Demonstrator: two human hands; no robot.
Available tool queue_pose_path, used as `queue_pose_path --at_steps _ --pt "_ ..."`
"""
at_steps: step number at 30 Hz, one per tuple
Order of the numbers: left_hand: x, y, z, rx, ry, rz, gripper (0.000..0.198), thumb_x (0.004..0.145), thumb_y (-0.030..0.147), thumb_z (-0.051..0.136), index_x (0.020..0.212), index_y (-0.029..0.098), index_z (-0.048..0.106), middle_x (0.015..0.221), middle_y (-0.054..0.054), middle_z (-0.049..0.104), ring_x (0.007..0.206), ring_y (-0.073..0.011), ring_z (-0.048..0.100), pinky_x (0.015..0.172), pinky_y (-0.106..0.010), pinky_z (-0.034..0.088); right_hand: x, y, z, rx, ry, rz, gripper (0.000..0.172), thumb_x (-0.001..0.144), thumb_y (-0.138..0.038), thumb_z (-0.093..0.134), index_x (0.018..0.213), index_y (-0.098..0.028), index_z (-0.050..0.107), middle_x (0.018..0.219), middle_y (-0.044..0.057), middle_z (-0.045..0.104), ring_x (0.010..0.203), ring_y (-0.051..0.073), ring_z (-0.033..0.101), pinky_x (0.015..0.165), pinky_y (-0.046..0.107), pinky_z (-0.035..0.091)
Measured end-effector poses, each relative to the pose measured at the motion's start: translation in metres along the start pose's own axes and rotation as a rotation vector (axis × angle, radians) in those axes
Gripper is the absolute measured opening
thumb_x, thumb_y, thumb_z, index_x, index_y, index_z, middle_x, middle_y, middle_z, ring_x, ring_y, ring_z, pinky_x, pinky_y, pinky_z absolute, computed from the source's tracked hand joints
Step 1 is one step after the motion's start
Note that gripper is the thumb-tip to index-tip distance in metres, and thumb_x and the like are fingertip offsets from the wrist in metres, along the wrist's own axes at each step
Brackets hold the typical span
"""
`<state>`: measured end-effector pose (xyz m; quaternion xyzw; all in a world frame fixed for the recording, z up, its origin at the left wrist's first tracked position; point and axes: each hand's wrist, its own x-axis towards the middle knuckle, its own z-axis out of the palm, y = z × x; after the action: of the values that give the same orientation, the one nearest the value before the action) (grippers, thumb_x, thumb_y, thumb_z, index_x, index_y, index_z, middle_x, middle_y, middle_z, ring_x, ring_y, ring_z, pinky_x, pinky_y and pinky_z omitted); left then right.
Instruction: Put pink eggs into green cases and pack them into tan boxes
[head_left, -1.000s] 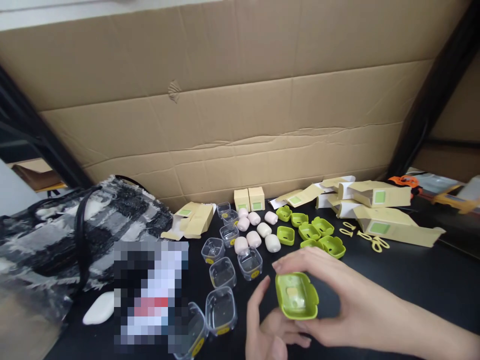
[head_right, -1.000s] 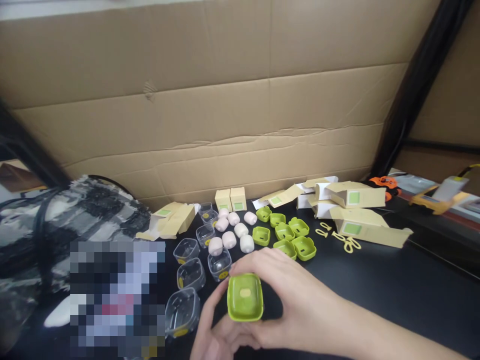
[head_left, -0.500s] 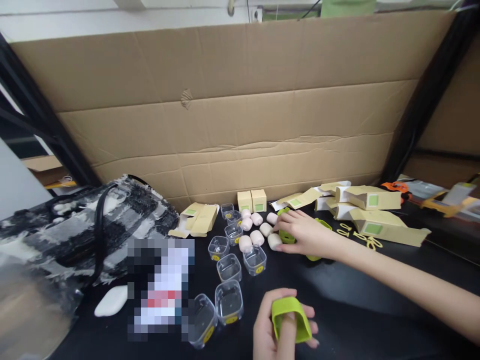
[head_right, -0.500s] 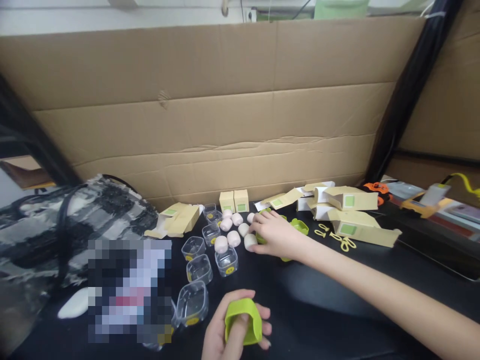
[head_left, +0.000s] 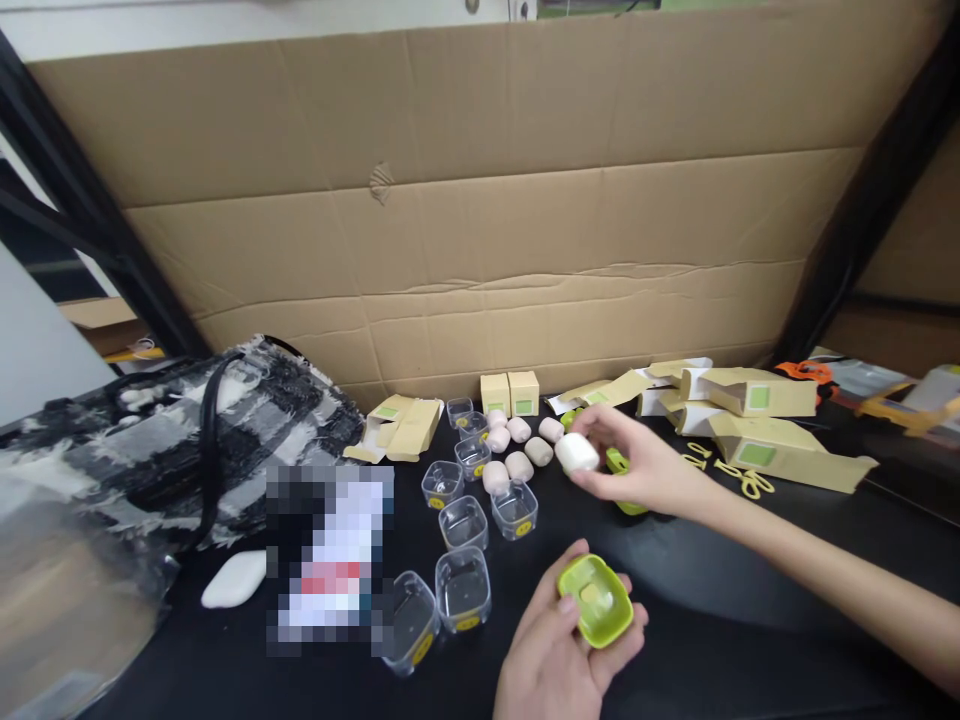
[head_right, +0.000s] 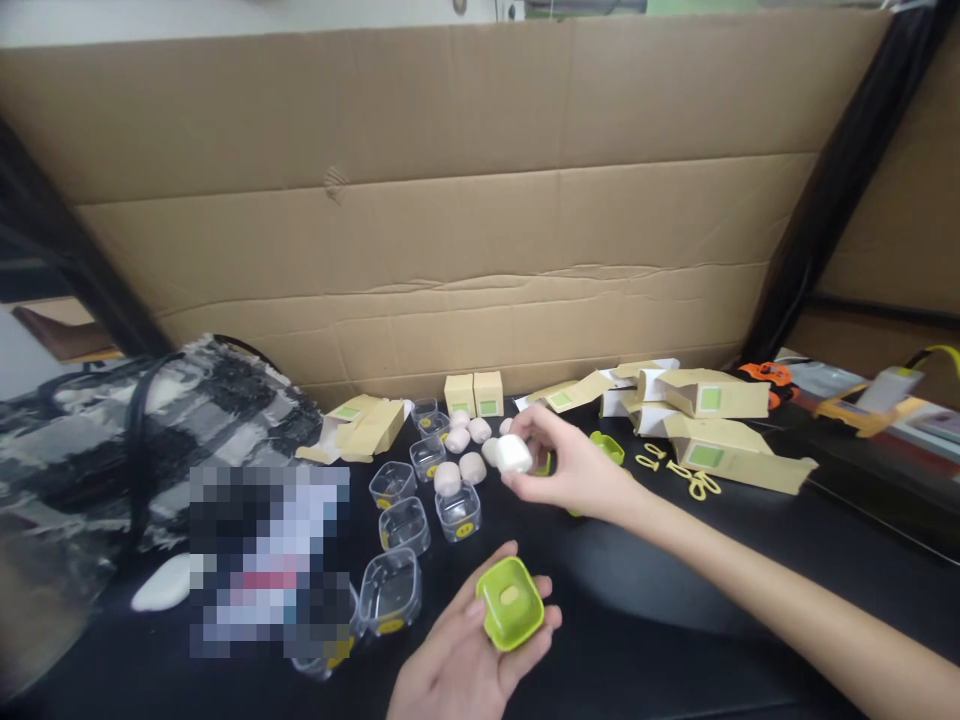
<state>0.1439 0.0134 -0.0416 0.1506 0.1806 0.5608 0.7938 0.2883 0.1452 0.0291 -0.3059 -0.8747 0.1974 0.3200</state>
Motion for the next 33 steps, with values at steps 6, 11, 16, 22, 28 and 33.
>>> queue_pose_path --at_steps 6,11,16,22,28,33 --pt "0.008 -0.001 -0.005 0.018 -0.019 -0.015 0.033 0.083 0.033 0.061 0.110 0.014 0.065 0.100 -0.017 0.072 0.077 -0.0204 0.068 0.059 -0.026 0.049 -0.025 -0.018 0.003 0.757 -0.154 0.298 0.038 0.078 -0.035 0.065 0.106 -0.021 0.043 0.101 0.005 0.060 0.084 0.015 0.059 0.071 0.028 0.049" --pt "0.010 -0.003 -0.006 -0.004 -0.002 0.030 0.027 0.085 0.032 0.055 0.093 0.010 0.069 0.080 -0.011 0.071 0.065 -0.0172 0.063 0.052 -0.026 0.048 -0.040 -0.026 0.019 0.699 -0.117 0.198 0.040 0.075 -0.036 0.073 0.103 -0.023 0.049 0.098 0.003 0.061 0.086 0.017 0.060 0.075 0.031 0.049" --pt "0.008 -0.004 0.004 -0.051 0.128 0.046 0.026 0.087 0.032 0.054 0.089 0.011 0.070 0.071 -0.007 0.068 0.063 -0.0174 0.062 0.057 -0.028 0.049 -0.050 -0.037 0.026 0.279 -0.033 -0.063 0.034 0.077 -0.045 0.072 0.101 -0.023 0.062 0.094 0.005 0.067 0.090 0.021 0.061 0.080 0.035 0.047" --pt "0.004 -0.001 0.015 -0.112 0.200 0.026 0.016 0.081 0.022 0.056 0.077 0.016 0.070 0.078 -0.006 0.070 0.082 -0.0205 0.064 0.069 -0.028 0.049 -0.052 -0.039 0.030 0.103 -0.039 -0.262 0.032 0.086 -0.038 0.064 0.112 -0.020 0.059 0.100 0.007 0.071 0.091 0.020 0.064 0.078 0.034 0.047" --pt "0.004 0.000 0.015 -0.209 0.187 0.021 0.010 0.077 0.018 0.060 0.072 0.015 0.068 0.072 -0.002 0.069 0.068 -0.0120 0.063 0.067 -0.022 0.047 -0.053 -0.041 0.032 0.032 -0.059 -0.246 0.029 0.085 -0.026 0.063 0.113 -0.018 0.059 0.099 0.008 0.070 0.091 0.021 0.062 0.078 0.035 0.048" --pt "0.004 -0.001 0.009 -0.085 0.120 -0.017 0.015 0.077 0.025 0.060 0.074 0.014 0.069 0.067 -0.003 0.068 0.054 -0.0117 0.056 0.049 -0.021 0.037 -0.052 -0.042 0.030 0.106 -0.126 -0.228 0.027 0.084 -0.025 0.063 0.109 -0.017 0.060 0.097 0.007 0.070 0.088 0.020 0.061 0.076 0.033 0.050"
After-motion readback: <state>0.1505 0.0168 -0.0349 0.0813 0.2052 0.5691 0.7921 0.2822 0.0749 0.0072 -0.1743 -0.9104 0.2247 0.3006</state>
